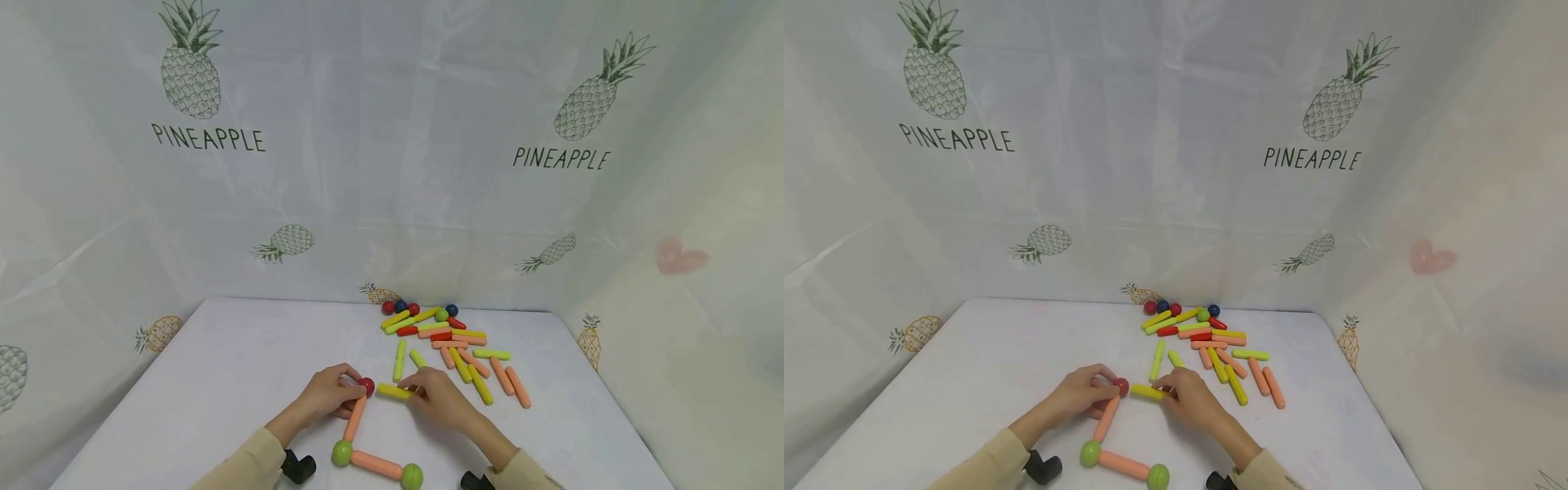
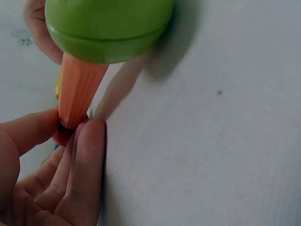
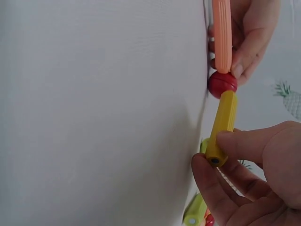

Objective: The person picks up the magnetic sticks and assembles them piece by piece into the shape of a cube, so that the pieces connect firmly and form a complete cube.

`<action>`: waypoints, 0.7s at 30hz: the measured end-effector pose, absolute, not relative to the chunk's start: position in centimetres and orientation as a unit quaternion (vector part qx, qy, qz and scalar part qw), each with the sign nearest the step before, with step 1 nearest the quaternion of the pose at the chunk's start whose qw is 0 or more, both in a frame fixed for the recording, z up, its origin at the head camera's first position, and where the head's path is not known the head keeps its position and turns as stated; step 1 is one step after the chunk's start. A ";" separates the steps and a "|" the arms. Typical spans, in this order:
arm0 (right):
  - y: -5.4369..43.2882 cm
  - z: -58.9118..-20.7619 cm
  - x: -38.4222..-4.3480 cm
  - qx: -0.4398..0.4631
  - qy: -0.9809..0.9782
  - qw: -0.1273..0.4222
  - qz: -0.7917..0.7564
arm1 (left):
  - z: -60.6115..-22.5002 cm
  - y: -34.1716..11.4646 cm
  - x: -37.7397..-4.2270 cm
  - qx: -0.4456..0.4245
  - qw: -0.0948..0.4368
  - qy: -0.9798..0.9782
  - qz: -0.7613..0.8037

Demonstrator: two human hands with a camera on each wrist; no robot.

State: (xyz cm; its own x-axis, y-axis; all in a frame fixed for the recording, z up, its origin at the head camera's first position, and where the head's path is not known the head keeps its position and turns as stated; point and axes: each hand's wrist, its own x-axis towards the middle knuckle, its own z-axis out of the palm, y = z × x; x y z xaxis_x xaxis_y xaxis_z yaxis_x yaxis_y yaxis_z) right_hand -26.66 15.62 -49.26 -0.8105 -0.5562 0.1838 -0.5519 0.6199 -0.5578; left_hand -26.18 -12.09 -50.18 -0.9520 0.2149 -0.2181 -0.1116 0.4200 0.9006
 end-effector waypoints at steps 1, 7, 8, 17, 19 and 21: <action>15.5 -49.2 -26.7 -0.308 0.899 0.005 -0.310 | -50.2 -12.2 -26.2 0.032 0.151 0.829 0.537; 15.1 -49.4 -26.8 -0.302 0.901 0.012 -0.312 | -50.1 -12.4 -26.3 0.040 0.144 0.831 0.536; 15.1 -49.5 -26.8 -0.301 0.901 0.013 -0.312 | -50.1 -12.4 -26.3 0.043 0.143 0.831 0.535; 14.7 -49.6 -27.1 -0.288 0.904 0.018 -0.317 | -50.2 -12.8 -26.8 0.095 0.103 0.861 0.488; 14.6 -49.6 -27.0 -0.287 0.903 0.018 -0.318 | -50.2 -13.0 -27.0 0.125 0.085 0.873 0.464; 14.5 -49.5 -27.0 -0.288 0.903 0.017 -0.320 | -50.1 -13.1 -27.3 0.158 0.071 0.880 0.442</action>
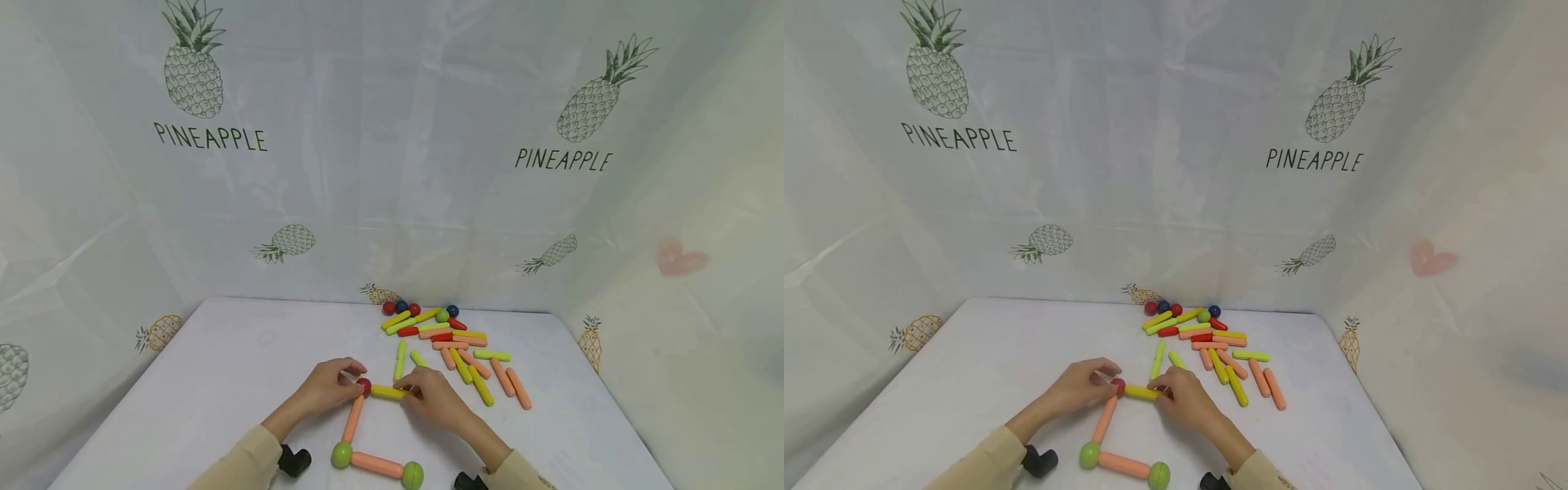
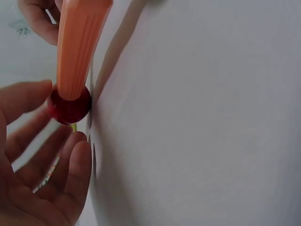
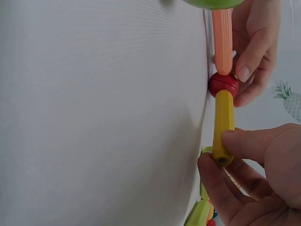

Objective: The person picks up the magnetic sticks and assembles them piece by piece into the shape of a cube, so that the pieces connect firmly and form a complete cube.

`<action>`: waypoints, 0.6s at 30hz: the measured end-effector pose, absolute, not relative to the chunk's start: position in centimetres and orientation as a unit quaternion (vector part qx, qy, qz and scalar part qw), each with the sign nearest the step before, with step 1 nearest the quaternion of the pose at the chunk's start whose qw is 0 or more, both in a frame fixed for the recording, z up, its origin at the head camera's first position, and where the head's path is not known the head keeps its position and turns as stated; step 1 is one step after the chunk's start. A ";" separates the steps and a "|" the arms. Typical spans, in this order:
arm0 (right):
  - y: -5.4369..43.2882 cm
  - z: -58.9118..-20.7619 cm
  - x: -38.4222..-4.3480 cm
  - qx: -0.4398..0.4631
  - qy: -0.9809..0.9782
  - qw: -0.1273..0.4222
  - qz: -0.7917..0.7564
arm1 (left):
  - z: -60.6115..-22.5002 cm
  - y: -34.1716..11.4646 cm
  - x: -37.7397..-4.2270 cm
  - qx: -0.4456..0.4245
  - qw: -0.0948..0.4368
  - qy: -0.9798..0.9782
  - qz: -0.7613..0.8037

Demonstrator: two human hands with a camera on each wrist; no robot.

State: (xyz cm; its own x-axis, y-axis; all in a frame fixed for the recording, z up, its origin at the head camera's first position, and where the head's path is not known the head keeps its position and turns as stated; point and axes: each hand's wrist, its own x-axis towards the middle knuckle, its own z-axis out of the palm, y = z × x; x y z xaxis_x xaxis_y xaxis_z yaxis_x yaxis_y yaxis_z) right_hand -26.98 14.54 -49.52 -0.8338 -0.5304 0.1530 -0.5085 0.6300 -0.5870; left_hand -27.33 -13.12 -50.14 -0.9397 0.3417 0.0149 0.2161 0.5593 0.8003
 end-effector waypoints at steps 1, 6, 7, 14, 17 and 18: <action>14.5 -49.5 -26.9 -0.290 0.902 0.015 -0.320 | -50.1 -13.2 -27.5 0.174 0.069 0.881 0.435; 14.5 -49.5 -27.0 -0.298 0.897 0.005 -0.327 | -49.8 -13.0 -28.2 0.242 0.075 0.873 0.417; 14.4 -49.5 -27.0 -0.301 0.895 0.001 -0.329 | -49.7 -12.9 -28.3 0.253 0.076 0.872 0.411; 14.2 -49.8 -27.2 -0.303 0.889 -0.008 -0.343 | -50.0 -12.2 -29.2 0.279 0.076 0.878 0.380; 14.1 -49.8 -27.4 -0.294 0.889 -0.003 -0.351 | -50.2 -12.1 -29.4 0.284 0.069 0.883 0.367; 14.1 -49.8 -27.4 -0.293 0.889 -0.003 -0.353 | -50.3 -12.1 -29.5 0.286 0.066 0.884 0.363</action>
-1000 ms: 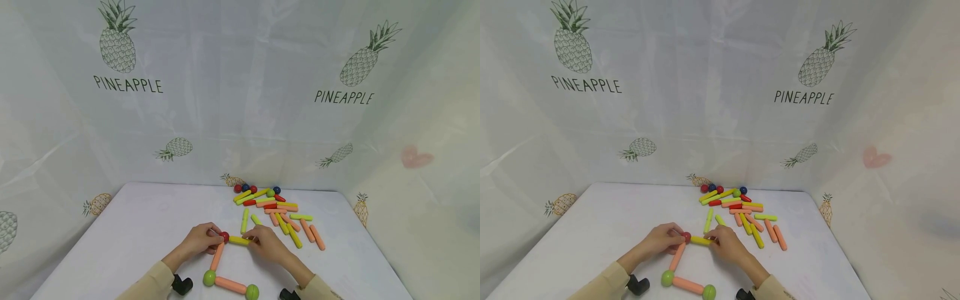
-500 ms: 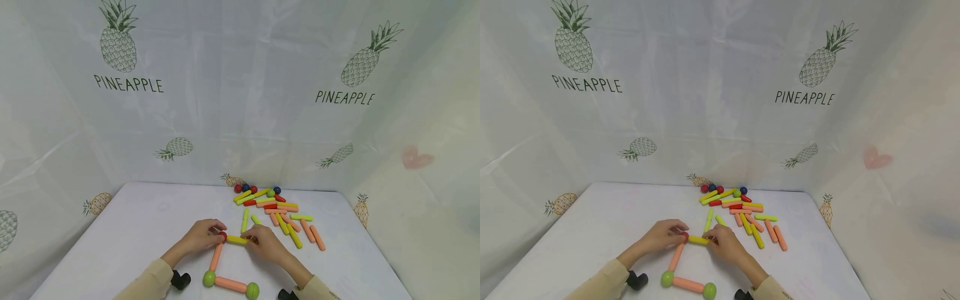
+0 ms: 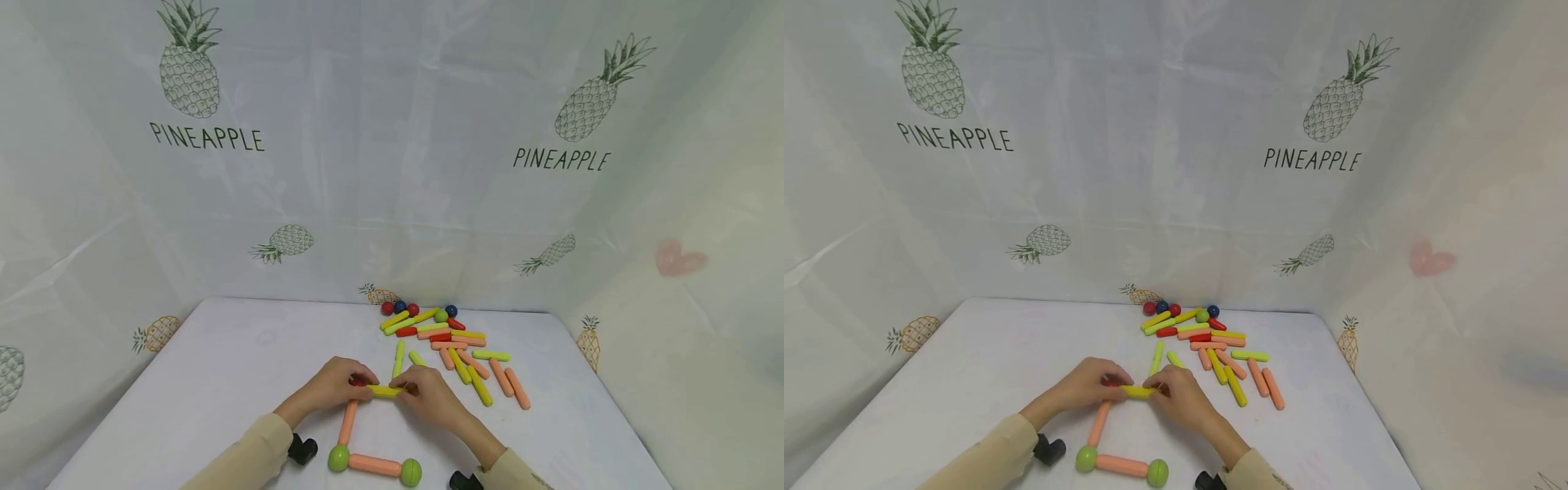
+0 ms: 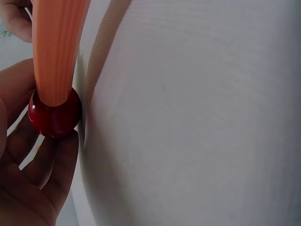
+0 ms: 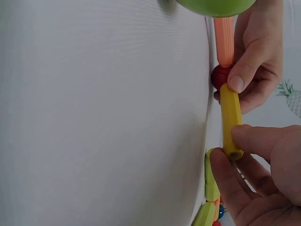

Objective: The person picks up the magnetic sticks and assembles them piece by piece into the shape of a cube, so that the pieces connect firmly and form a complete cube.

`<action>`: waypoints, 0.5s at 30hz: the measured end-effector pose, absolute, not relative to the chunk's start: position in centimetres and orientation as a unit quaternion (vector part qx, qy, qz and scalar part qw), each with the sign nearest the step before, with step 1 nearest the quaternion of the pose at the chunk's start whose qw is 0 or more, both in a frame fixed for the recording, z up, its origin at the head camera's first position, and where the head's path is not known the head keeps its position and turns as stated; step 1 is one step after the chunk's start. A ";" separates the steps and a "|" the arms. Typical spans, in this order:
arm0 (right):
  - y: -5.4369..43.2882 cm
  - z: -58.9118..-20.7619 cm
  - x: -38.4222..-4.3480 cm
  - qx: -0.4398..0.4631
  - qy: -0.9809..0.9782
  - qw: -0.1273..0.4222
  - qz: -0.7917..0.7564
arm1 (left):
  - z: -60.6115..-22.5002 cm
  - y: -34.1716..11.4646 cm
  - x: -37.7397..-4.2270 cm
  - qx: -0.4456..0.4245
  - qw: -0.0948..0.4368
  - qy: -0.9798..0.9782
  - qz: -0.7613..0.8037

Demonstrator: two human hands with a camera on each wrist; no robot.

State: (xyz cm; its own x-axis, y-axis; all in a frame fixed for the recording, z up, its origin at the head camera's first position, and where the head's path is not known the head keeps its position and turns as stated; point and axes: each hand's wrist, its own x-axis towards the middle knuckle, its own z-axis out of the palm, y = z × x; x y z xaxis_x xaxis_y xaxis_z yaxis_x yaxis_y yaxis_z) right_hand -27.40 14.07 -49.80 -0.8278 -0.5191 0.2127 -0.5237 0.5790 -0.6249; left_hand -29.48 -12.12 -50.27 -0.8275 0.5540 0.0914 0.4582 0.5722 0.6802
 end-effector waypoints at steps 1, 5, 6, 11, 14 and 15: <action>14.0 -49.8 -27.4 0.294 -0.888 0.004 0.354 | -50.3 -12.1 -29.5 0.289 0.063 0.885 0.360; 14.1 -49.6 -27.4 0.300 -0.884 0.003 0.358 | -50.4 -12.2 -29.4 0.289 0.057 0.887 0.357; 14.2 -49.5 -27.4 0.300 -0.883 0.000 0.361 | -50.4 -12.2 -29.4 0.288 0.058 0.887 0.357; 15.4 -48.6 -27.8 0.276 -0.893 -0.010 0.356 | -50.5 -12.6 -29.2 0.283 0.057 0.885 0.365; 16.6 -47.8 -28.7 0.262 -0.903 0.010 0.341 | -50.6 -12.9 -29.2 0.274 0.059 0.887 0.368; 17.0 -47.5 -29.2 0.256 -0.906 0.020 0.337 | -50.6 -13.0 -29.2 0.273 0.058 0.886 0.370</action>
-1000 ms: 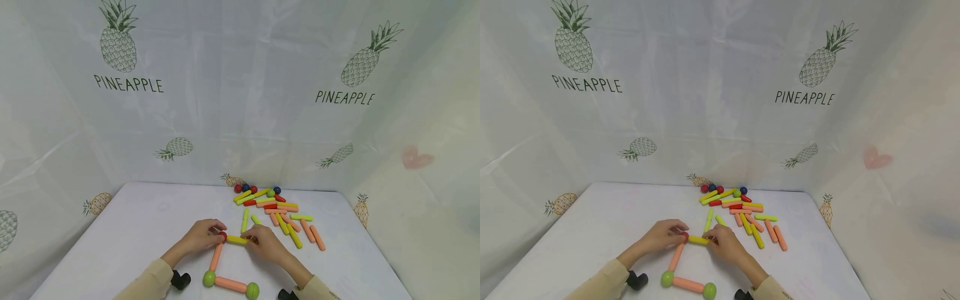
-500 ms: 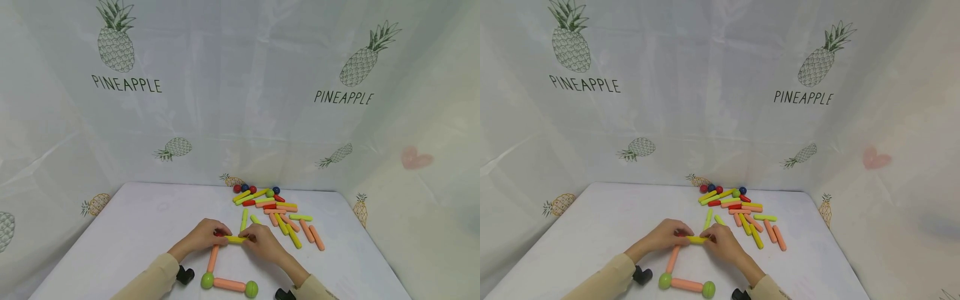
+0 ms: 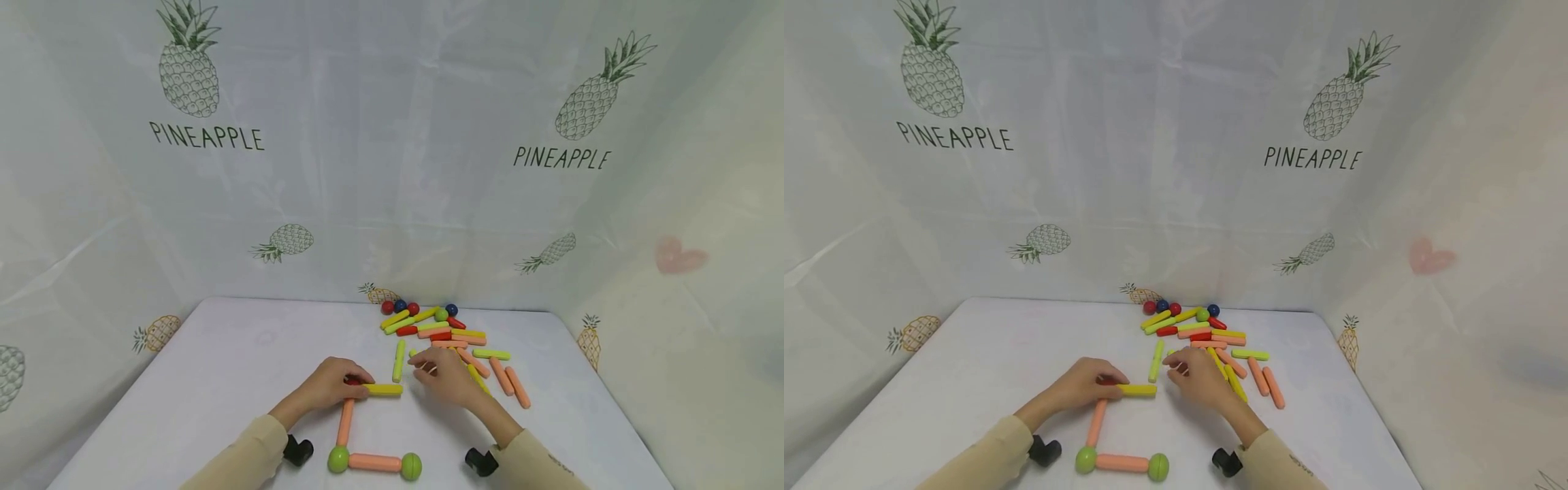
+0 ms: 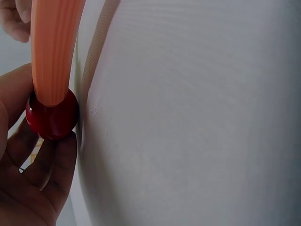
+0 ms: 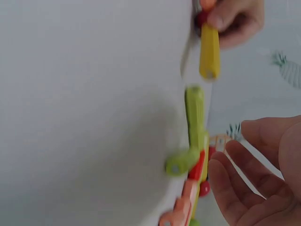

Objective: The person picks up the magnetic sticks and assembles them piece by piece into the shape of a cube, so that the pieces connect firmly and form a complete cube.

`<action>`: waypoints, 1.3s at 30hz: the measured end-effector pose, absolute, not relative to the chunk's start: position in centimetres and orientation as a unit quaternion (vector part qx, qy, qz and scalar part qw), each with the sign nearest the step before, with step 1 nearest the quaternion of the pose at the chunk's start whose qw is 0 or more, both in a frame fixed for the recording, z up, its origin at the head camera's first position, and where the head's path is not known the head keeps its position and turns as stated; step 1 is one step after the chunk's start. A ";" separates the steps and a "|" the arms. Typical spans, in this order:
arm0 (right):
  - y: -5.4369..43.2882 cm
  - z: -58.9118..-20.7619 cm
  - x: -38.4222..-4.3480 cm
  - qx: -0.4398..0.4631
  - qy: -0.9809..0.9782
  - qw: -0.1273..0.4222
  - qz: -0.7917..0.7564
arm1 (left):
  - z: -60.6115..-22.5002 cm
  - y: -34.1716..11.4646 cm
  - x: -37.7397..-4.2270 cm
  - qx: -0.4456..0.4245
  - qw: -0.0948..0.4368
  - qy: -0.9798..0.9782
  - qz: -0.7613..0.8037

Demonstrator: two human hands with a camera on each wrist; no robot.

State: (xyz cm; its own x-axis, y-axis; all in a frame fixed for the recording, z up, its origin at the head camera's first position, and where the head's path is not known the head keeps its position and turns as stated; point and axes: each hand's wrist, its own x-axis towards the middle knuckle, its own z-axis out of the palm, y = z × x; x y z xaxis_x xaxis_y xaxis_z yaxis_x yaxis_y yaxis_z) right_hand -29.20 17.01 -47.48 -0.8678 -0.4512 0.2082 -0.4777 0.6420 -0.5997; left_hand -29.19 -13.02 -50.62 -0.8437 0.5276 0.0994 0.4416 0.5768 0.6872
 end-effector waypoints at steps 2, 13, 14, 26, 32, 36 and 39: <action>17.9 -46.9 -30.4 0.241 -0.912 0.037 0.330 | -50.7 -13.2 -29.2 0.265 0.060 0.887 0.373; 22.5 -46.4 -38.5 0.125 -0.951 0.083 0.271 | -51.0 -13.3 -28.9 0.255 0.067 0.884 0.387; 22.9 -46.6 -39.2 0.127 -0.954 0.088 0.256 | -51.0 -13.2 -28.9 0.258 0.067 0.882 0.389; 24.4 -47.9 -43.4 0.166 -0.960 0.050 0.220 | -50.9 -13.7 -29.1 0.264 0.068 0.883 0.381; 23.9 -47.7 -43.4 0.144 -0.966 0.038 0.210 | -50.6 -13.6 -29.0 0.265 0.069 0.883 0.381; 23.9 -47.7 -43.2 0.120 -0.967 0.050 0.217 | -50.4 -13.5 -28.9 0.264 0.069 0.885 0.378; 24.0 -47.9 -43.1 0.111 -0.964 0.060 0.233 | -50.4 -13.4 -28.8 0.266 0.069 0.882 0.382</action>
State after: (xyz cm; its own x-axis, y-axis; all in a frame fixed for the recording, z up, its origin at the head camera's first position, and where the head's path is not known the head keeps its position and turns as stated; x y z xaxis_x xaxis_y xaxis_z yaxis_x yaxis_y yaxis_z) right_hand -43.10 23.96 -47.85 -0.9682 -0.1865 0.1669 -0.2421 0.8670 -0.4356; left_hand -28.79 -13.35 -50.40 -0.8485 0.5228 0.0821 0.4177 0.5664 0.7105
